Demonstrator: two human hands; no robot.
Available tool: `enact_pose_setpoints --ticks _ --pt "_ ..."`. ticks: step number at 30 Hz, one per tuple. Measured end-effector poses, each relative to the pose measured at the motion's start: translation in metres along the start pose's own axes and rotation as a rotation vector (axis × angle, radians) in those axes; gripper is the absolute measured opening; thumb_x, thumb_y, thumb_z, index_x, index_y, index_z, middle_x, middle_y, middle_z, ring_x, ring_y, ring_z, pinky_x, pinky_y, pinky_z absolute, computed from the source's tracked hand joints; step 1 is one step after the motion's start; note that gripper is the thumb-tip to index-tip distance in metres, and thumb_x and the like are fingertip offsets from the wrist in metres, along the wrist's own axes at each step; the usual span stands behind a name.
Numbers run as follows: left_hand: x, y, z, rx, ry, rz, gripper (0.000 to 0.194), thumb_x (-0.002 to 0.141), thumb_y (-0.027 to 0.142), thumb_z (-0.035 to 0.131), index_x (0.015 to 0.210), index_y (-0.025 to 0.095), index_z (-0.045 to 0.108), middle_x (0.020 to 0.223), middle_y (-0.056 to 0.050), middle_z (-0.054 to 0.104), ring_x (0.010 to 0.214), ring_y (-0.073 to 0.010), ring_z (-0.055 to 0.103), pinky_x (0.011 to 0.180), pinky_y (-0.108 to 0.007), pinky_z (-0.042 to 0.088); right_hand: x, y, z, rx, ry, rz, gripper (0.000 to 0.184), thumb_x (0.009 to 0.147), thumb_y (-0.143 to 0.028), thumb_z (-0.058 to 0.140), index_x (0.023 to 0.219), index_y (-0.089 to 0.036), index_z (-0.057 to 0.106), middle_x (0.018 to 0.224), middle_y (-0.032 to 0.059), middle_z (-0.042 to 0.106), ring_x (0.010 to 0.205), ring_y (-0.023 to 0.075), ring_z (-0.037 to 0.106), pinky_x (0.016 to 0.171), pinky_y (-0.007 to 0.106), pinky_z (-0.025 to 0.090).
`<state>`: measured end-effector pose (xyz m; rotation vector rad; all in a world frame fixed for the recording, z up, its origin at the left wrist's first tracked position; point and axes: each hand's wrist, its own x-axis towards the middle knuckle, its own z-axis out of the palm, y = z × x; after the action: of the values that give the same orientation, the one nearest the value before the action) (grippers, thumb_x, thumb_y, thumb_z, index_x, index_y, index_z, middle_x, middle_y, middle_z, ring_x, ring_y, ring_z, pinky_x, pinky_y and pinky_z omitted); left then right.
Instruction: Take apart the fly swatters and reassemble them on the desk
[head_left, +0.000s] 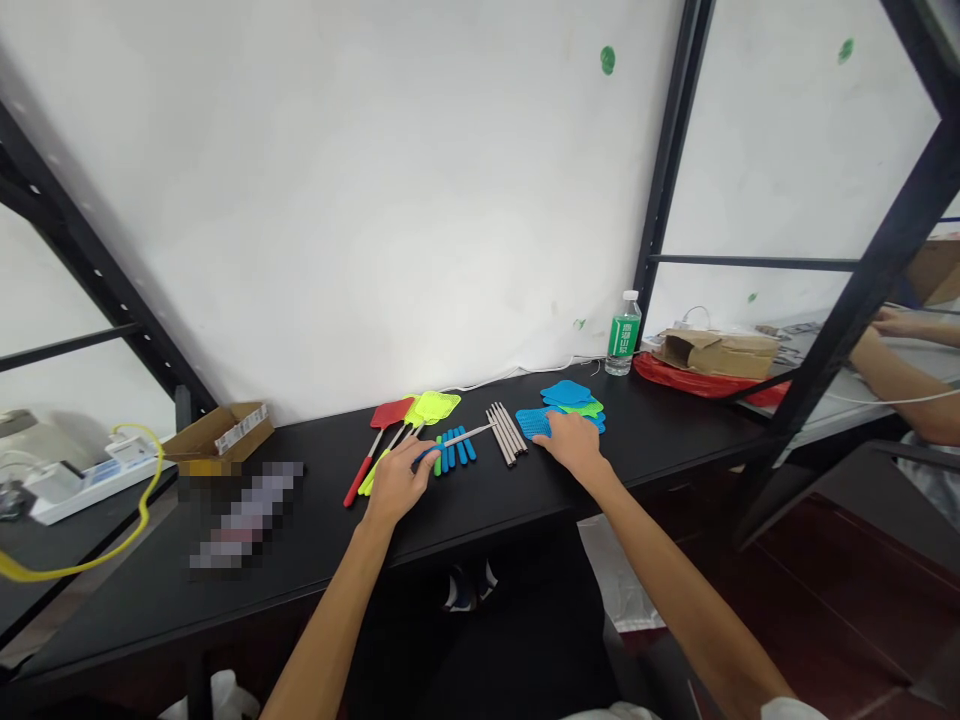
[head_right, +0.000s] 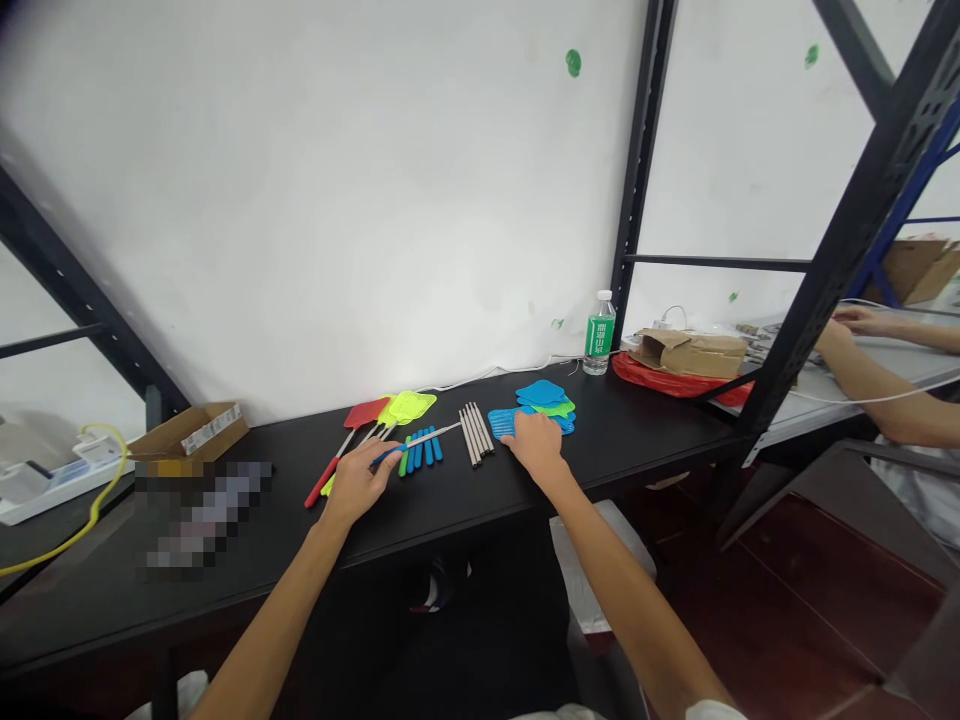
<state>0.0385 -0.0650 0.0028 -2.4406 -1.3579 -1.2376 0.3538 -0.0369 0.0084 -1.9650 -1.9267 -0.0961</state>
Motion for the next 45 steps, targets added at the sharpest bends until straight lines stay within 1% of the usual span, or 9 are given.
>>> enact_pose_setpoints --ticks 4,9,13,18,28,33,35,40,45 --pt "0.001 0.002 0.0 0.005 -0.016 -0.002 0.025 0.095 0.036 0.051 0.101 0.023 0.071 0.094 -0.004 0.07 0.087 -0.0186 0.065 0.074 -0.028 0.049 -0.001 0.0 -0.005 -0.025 -0.005 0.01 0.035 0.086 -0.044 0.063 0.107 -0.016 0.066 0.098 0.015 0.069 0.098 0.0314 0.064 0.075 0.034 0.045" --pt "0.001 0.001 0.0 0.01 -0.009 0.004 0.025 0.095 0.037 0.051 0.101 0.024 0.071 0.094 -0.004 0.07 0.087 -0.0185 0.066 0.076 -0.029 0.05 0.001 0.008 -0.002 0.015 0.009 0.007 0.072 0.08 -0.061 0.063 0.135 -0.015 0.054 0.123 0.0178 0.063 0.118 0.0363 0.054 0.088 0.04 0.044" --pt "0.001 0.001 0.001 0.015 -0.015 0.005 0.025 0.095 0.037 0.051 0.102 0.023 0.071 0.093 -0.004 0.07 0.084 -0.0178 0.066 0.075 -0.029 0.05 0.003 0.011 0.001 0.035 -0.028 0.033 0.089 0.078 -0.067 0.061 0.145 -0.012 0.041 0.127 0.0204 0.06 0.122 0.0391 0.05 0.094 0.044 0.039" --pt "0.001 0.001 0.001 0.017 -0.022 0.004 0.026 0.095 0.037 0.051 0.102 0.023 0.071 0.093 -0.004 0.07 0.086 -0.0182 0.065 0.074 -0.029 0.049 0.002 0.01 0.002 0.058 -0.014 0.071 0.093 0.077 -0.069 0.06 0.147 -0.013 0.036 0.127 0.0211 0.06 0.123 0.0401 0.049 0.095 0.046 0.038" --pt "0.0 -0.001 0.002 0.027 -0.034 0.006 0.025 0.095 0.035 0.051 0.103 0.024 0.071 0.093 -0.004 0.07 0.084 -0.0176 0.065 0.075 -0.029 0.049 0.005 0.013 0.008 0.012 0.037 0.081 0.084 0.082 -0.053 0.063 0.149 -0.012 0.032 0.122 0.0201 0.06 0.118 0.037 0.051 0.093 0.043 0.039" --pt "0.0 -0.001 0.002 0.02 -0.039 0.007 0.025 0.096 0.036 0.051 0.104 0.023 0.071 0.092 -0.004 0.069 0.084 -0.0177 0.064 0.075 -0.029 0.049 0.002 0.012 0.003 -0.007 0.027 0.128 0.074 0.079 -0.061 0.063 0.133 -0.013 0.049 0.115 0.0192 0.062 0.114 0.0365 0.054 0.086 0.041 0.044" --pt "0.0 -0.001 0.002 0.021 -0.043 0.01 0.025 0.096 0.036 0.051 0.104 0.023 0.071 0.091 -0.004 0.069 0.084 -0.0175 0.064 0.075 -0.029 0.049 0.001 0.011 0.0 -0.009 -0.006 0.153 0.068 0.079 -0.06 0.064 0.129 -0.015 0.052 0.113 0.018 0.064 0.112 0.0348 0.058 0.084 0.039 0.045" --pt "0.001 0.0 0.002 0.032 -0.045 0.006 0.027 0.096 0.037 0.05 0.103 0.023 0.071 0.089 -0.004 0.068 0.082 -0.0173 0.064 0.073 -0.029 0.048 0.002 0.011 -0.006 -0.035 -0.067 0.172 0.057 0.084 -0.048 0.062 0.132 -0.018 0.05 0.113 0.0165 0.066 0.102 0.0315 0.065 0.08 0.037 0.046" --pt "0.001 0.001 0.001 0.033 -0.037 0.005 0.028 0.096 0.039 0.05 0.102 0.023 0.072 0.089 -0.004 0.068 0.082 -0.0171 0.065 0.072 -0.028 0.048 0.004 0.014 -0.007 -0.053 -0.079 0.163 0.036 0.087 -0.029 0.056 0.121 -0.019 0.059 0.108 0.015 0.069 0.099 0.0305 0.067 0.077 0.036 0.048"
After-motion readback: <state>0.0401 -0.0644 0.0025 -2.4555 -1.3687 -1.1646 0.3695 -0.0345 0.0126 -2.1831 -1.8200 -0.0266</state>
